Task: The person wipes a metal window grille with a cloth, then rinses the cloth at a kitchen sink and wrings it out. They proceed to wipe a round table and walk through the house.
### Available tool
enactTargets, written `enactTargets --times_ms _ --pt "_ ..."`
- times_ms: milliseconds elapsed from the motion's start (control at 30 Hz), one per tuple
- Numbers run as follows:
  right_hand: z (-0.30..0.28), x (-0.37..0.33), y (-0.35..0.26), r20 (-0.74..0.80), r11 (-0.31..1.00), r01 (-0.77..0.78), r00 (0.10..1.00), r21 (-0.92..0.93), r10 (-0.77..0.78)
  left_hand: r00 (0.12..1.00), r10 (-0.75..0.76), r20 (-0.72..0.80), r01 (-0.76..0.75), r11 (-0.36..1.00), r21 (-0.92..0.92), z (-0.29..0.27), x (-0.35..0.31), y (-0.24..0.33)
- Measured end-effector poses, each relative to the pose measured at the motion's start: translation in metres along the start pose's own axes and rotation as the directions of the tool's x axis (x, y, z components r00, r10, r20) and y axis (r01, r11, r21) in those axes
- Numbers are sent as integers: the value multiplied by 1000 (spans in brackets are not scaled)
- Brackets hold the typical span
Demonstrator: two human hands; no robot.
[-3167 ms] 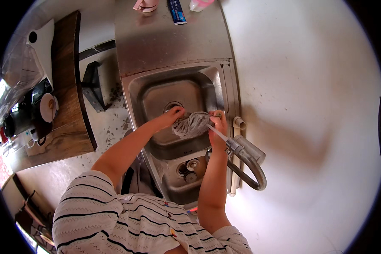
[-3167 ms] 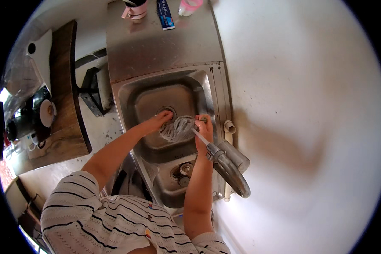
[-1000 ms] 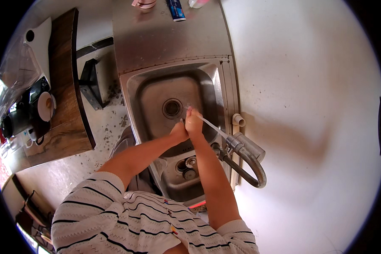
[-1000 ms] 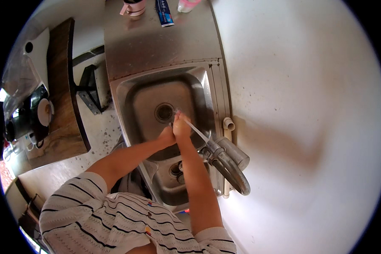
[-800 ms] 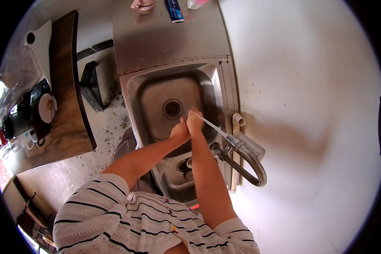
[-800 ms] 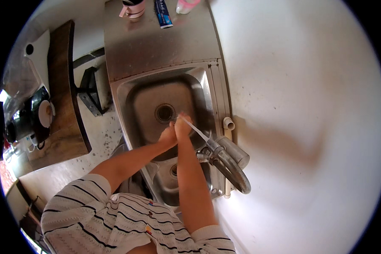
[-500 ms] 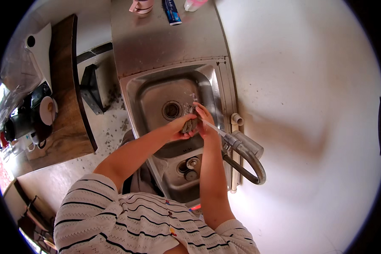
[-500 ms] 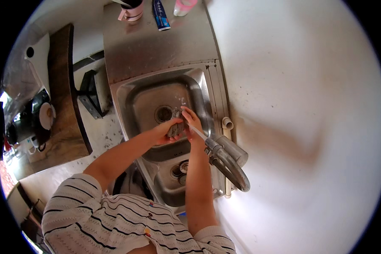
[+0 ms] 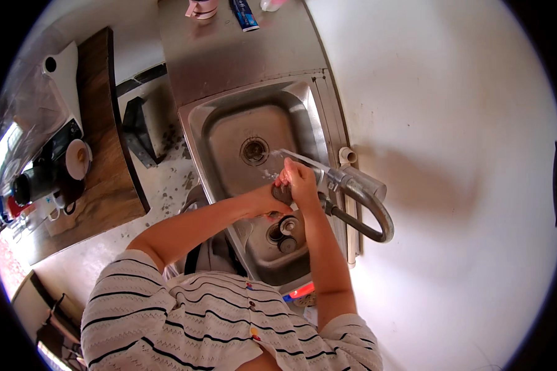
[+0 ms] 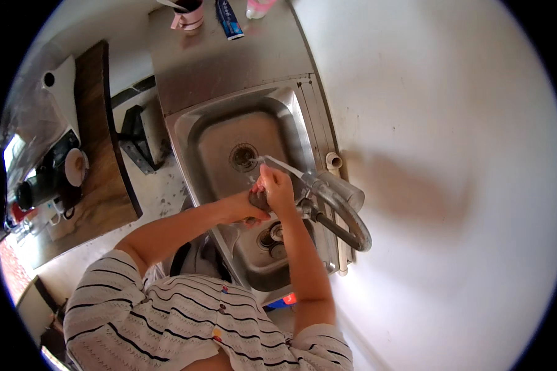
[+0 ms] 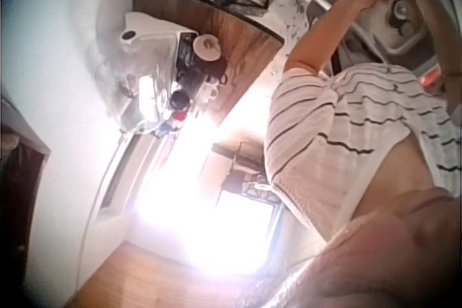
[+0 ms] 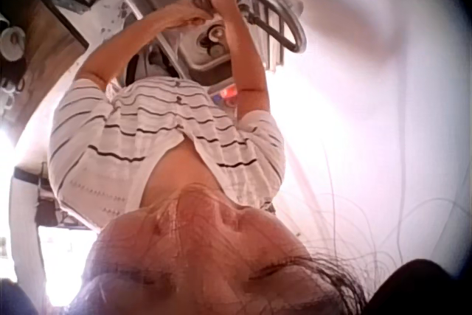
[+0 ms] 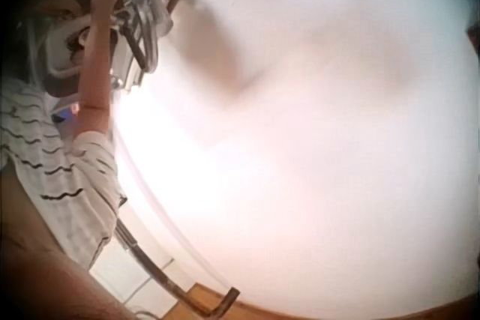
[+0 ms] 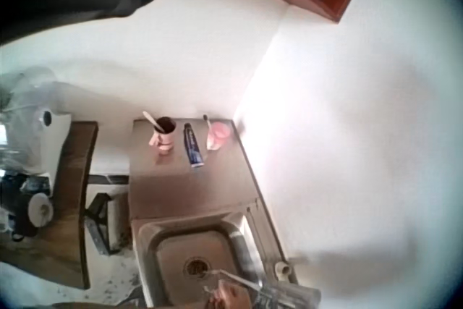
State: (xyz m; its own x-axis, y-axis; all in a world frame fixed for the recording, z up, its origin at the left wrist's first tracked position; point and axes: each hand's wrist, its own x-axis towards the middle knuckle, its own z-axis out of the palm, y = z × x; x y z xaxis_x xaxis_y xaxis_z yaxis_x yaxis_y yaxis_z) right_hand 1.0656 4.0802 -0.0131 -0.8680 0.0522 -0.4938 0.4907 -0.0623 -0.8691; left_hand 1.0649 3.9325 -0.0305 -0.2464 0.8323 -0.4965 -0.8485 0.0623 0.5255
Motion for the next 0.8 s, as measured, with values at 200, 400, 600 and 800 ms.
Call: enactTargets --times_ms 200,400,600,800 --pt "15 0 26 -55 664 274 902 -695 -429 855 432 -287 -182 767 615 -5 31 -47" --pt "21 22 95 -193 640 246 822 -728 -536 884 320 -340 143 507 850 -40 62 -81" --pt "-1 40 133 -299 716 194 813 -670 -500 867 384 -316 88 508 857 -42 82 -93" --pt "-41 37 130 -232 725 180 872 -664 -430 887 314 -338 150 498 854 -30 125 -104"
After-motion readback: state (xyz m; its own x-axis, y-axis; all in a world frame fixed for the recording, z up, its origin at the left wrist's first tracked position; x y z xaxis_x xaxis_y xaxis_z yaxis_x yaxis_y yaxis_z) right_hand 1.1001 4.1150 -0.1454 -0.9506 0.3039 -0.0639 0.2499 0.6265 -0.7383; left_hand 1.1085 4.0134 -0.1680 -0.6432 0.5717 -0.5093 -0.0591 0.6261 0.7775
